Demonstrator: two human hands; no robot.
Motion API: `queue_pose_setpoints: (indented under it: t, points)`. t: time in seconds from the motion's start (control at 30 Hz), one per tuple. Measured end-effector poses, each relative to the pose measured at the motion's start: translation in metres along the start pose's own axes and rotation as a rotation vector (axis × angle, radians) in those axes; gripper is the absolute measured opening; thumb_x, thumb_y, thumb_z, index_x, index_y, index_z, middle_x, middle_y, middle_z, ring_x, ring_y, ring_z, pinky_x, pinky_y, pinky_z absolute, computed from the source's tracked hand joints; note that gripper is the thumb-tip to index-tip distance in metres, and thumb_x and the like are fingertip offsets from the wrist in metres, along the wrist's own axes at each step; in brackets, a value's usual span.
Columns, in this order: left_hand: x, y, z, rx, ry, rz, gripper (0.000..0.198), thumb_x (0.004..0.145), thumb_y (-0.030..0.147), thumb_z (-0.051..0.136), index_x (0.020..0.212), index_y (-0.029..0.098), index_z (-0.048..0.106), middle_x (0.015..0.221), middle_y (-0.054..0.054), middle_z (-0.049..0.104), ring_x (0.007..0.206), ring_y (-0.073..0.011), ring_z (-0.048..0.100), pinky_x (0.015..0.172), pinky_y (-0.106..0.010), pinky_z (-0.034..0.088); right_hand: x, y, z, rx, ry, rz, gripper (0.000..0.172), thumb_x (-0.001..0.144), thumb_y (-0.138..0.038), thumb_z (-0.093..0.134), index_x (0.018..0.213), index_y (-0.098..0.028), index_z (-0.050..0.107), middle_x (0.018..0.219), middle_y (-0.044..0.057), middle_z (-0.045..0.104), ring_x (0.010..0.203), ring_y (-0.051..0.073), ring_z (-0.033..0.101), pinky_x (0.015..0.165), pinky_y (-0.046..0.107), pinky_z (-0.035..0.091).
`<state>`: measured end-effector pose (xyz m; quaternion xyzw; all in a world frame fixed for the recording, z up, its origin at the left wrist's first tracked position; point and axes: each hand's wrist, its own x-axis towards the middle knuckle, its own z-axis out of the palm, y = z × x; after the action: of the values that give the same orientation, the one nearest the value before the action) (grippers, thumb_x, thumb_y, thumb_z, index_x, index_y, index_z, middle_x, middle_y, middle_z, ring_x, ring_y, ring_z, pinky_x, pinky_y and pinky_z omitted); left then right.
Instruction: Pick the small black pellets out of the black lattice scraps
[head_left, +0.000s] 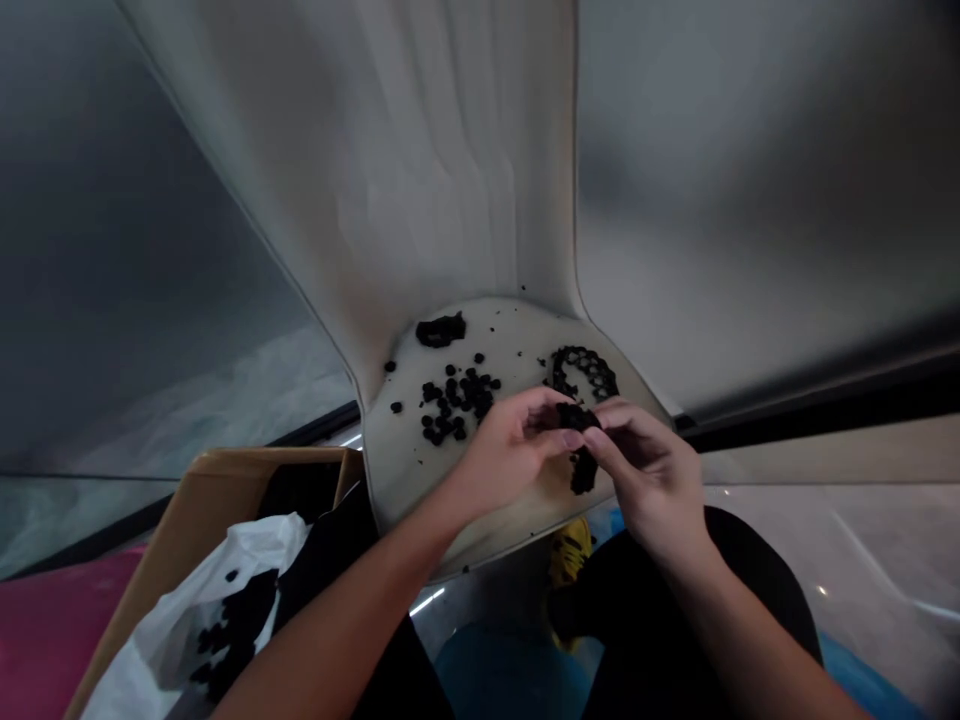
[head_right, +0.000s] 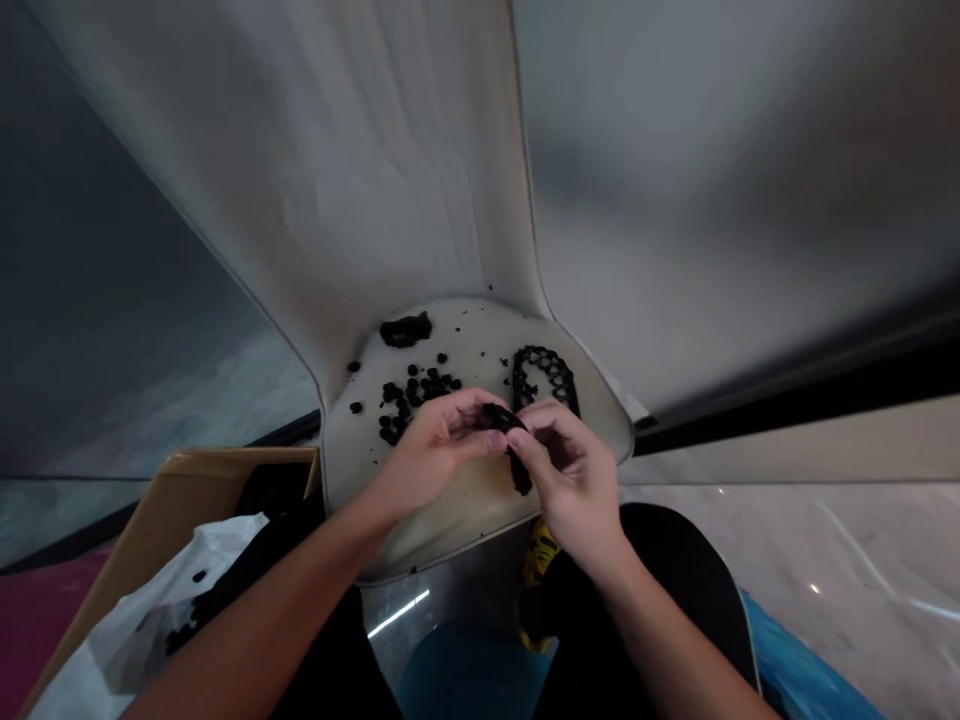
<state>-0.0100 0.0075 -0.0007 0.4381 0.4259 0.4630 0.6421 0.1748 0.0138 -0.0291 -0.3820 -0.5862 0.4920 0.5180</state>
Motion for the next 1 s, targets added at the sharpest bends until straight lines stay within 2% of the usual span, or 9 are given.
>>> queue_pose_setpoints:
  t: [0.1,0.27,0.37,0.47,0.63,0.77,0.87,0.93,1.0]
  points:
    - [-0.002,0.005,-0.005,-0.065,-0.021,-0.038,0.023,0.088,0.027,0.095,0.099,0.018,0.076,0.094,-0.003,0.077,0.091,-0.0191,0.072,0.095,-0.035,0.056,0.002,0.005,-0.002,0.144,-0.009,0.111,0.024,0.099,-0.046,0.092,0.090,-0.026,0.081,0.089,0.002,0.072,0.084,0.017,0.064,0.077,0.030,0.050]
    - [-0.002,0.005,-0.012,-0.206,-0.067,-0.076,0.026,0.101,0.035,0.087,0.116,0.020,0.071,0.087,-0.001,0.077,0.086,-0.0160,0.072,0.091,-0.030,0.052,0.008,0.010,-0.013,0.255,-0.035,0.304,0.034,0.092,-0.057,0.097,0.095,-0.026,0.082,0.093,0.003,0.075,0.088,0.020,0.069,0.089,0.036,0.054]
    - [0.001,0.004,-0.014,-0.313,-0.114,-0.085,0.028,0.095,0.031,0.092,0.110,0.020,0.070,0.089,-0.001,0.077,0.088,-0.0150,0.073,0.093,-0.029,0.054,0.008,0.012,-0.016,0.231,-0.089,0.295,0.032,0.097,-0.056,0.093,0.095,-0.027,0.080,0.093,0.003,0.074,0.092,0.022,0.070,0.095,0.039,0.055]
    - [0.003,0.005,-0.016,-0.312,-0.105,-0.078,0.032,0.092,0.042,0.093,0.104,0.018,0.077,0.095,-0.007,0.080,0.094,-0.0189,0.076,0.092,-0.031,0.057,0.007,0.012,-0.017,0.185,-0.061,0.202,0.026,0.100,-0.053,0.091,0.098,-0.028,0.082,0.097,0.001,0.075,0.091,0.019,0.067,0.090,0.034,0.054]
    - [0.005,0.003,-0.018,0.017,0.077,0.047,0.027,0.089,0.038,0.096,0.099,0.019,0.080,0.091,-0.004,0.082,0.084,-0.0166,0.075,0.088,-0.031,0.060,0.004,0.010,-0.014,0.254,-0.029,0.134,0.022,0.103,-0.051,0.088,0.104,-0.030,0.085,0.096,0.001,0.076,0.094,0.017,0.072,0.092,0.031,0.057]
    - [0.007,-0.005,-0.008,0.129,0.216,0.135,0.009,0.102,0.028,0.076,0.098,0.020,0.076,0.089,-0.003,0.081,0.080,-0.0152,0.074,0.084,-0.030,0.060,0.004,0.012,-0.002,0.276,0.141,0.084,0.030,0.095,-0.055,0.095,0.101,-0.029,0.082,0.098,0.002,0.075,0.092,0.018,0.070,0.090,0.033,0.058]
    - [0.013,-0.007,-0.005,0.323,0.326,0.182,0.014,0.104,0.013,0.063,0.097,0.021,0.072,0.090,-0.001,0.079,0.083,-0.0150,0.074,0.084,-0.029,0.058,0.008,0.007,0.008,0.250,0.242,0.078,0.042,0.086,-0.064,0.099,0.096,-0.028,0.078,0.098,0.004,0.072,0.088,0.020,0.067,0.087,0.038,0.061]
    - [0.021,-0.003,-0.016,0.451,0.426,0.215,0.022,0.104,0.005,0.056,0.099,0.022,0.069,0.094,-0.001,0.078,0.087,-0.0150,0.074,0.087,-0.030,0.057,0.011,-0.003,0.007,0.263,0.274,0.041,0.045,0.082,-0.065,0.101,0.089,-0.029,0.074,0.092,0.003,0.065,0.087,0.022,0.065,0.086,0.041,0.063]
    - [0.029,0.002,-0.039,0.561,0.566,0.225,0.029,0.103,-0.003,0.051,0.098,0.022,0.066,0.096,-0.002,0.077,0.090,-0.0151,0.072,0.090,-0.030,0.056,0.014,-0.015,0.000,0.280,0.304,-0.065,0.045,0.082,-0.058,0.102,0.080,-0.029,0.068,0.087,0.002,0.057,0.089,0.022,0.064,0.090,0.043,0.065]
